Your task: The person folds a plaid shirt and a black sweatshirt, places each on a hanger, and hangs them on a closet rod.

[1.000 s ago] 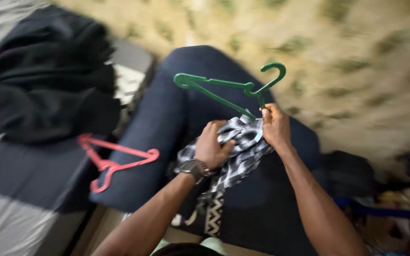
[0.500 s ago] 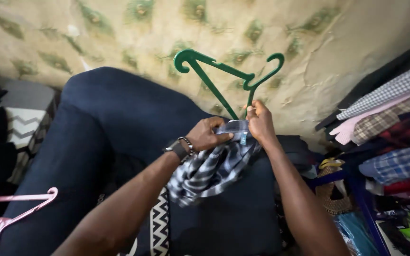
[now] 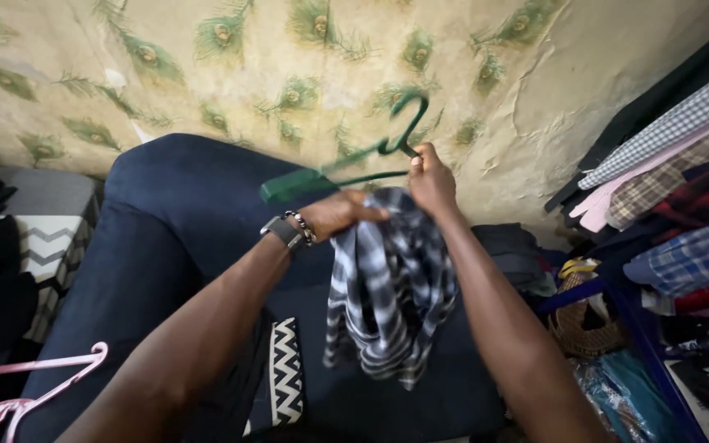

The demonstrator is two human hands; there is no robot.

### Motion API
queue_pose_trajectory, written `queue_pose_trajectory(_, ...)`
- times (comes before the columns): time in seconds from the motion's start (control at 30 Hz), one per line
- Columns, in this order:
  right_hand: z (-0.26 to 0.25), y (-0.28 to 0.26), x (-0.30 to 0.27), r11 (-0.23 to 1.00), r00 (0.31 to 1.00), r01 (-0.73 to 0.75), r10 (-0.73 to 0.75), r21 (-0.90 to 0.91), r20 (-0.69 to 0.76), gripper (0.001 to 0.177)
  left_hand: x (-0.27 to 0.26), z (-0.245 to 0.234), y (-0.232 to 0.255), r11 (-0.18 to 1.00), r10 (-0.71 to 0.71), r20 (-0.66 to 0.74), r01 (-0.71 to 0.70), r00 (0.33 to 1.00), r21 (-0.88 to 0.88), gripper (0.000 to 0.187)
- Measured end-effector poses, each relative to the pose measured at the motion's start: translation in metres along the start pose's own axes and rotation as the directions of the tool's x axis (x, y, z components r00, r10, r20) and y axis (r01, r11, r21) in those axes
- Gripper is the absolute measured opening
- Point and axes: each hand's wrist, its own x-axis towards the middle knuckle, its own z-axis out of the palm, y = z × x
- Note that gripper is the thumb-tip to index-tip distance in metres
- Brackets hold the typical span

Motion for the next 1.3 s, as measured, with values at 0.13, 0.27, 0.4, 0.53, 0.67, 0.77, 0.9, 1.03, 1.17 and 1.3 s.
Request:
queue_pose_trajectory(0.13,0.017,0.01,-0.007,0.97,0.992,-0.121,0.113,-0.209,-0.051,0.023,-0.016,-0.006,-0.041,0.891,-0.035,-0.049,0.009,0.998,-0.454,0.028)
queue_pose_trajectory(0.27,0.021,0.031,-0.026,0.841,0.991,-0.017,-0.057,-0.541,-0.12,0.03,-0.052,-0.016,-0.047,0.523,-0.217,-0.096,0.033,0.971,-0.852,0.017)
queue_pose_trajectory(0.4,0.046,0.133,-0.007,0.962,0.928,-0.055,-0.049,-0.266,-0.369,0.042,-0.07,-0.041,-0.072,0.538,-0.209,-0.224,-0.079,0.952,-0.839,0.033)
queue_pose_trajectory(0.53,-0.019,0.088,-0.021,0.934,0.976,-0.091,0.015,-0.345,-0.215,0.027,-0.072,-0.077,-0.105,0.871,-0.172,-0.391,-0.046,0.904,-0.489,0.053)
queue_pose_trajectory(0.67,-0.01,0.087,-0.017,0.958,0.966,0.03,-0.102,-0.285,-0.239,0.018,-0.063,-0.104,-0.133,0.996,0.046,-0.514,0.002,0.856,0.093,0.092)
queue_pose_trajectory(0.77,0.01,0.086,-0.022,0.964,0.944,0.075,-0.152,-0.256,-0.294,0.017,-0.057,-0.1,-0.112,0.973,0.079,-0.497,0.041,0.864,0.227,0.104)
queue_pose_trajectory(0.9,0.041,0.062,-0.035,0.978,0.923,0.022,-0.1,-0.208,-0.371,0.019,-0.054,-0.086,-0.09,0.989,-0.066,-0.492,0.121,0.868,0.081,0.109)
queue_pose_trajectory(1.03,0.056,0.031,-0.046,0.991,0.936,-0.07,0.025,-0.117,-0.35,0.019,-0.055,-0.074,-0.071,0.969,-0.102,-0.477,0.196,0.873,0.152,0.108)
queue_pose_trajectory(1.17,0.049,0.022,-0.051,0.972,0.945,-0.235,0.228,-0.002,-0.236,0.021,-0.057,-0.078,-0.087,0.928,-0.058,-0.447,0.214,0.893,0.306,0.088)
queue_pose_trajectory(1.3,0.021,0.021,-0.054,0.936,0.922,-0.348,0.351,0.05,-0.162,0.019,-0.068,-0.082,-0.08,0.87,-0.064,-0.556,0.319,0.829,0.375,0.081)
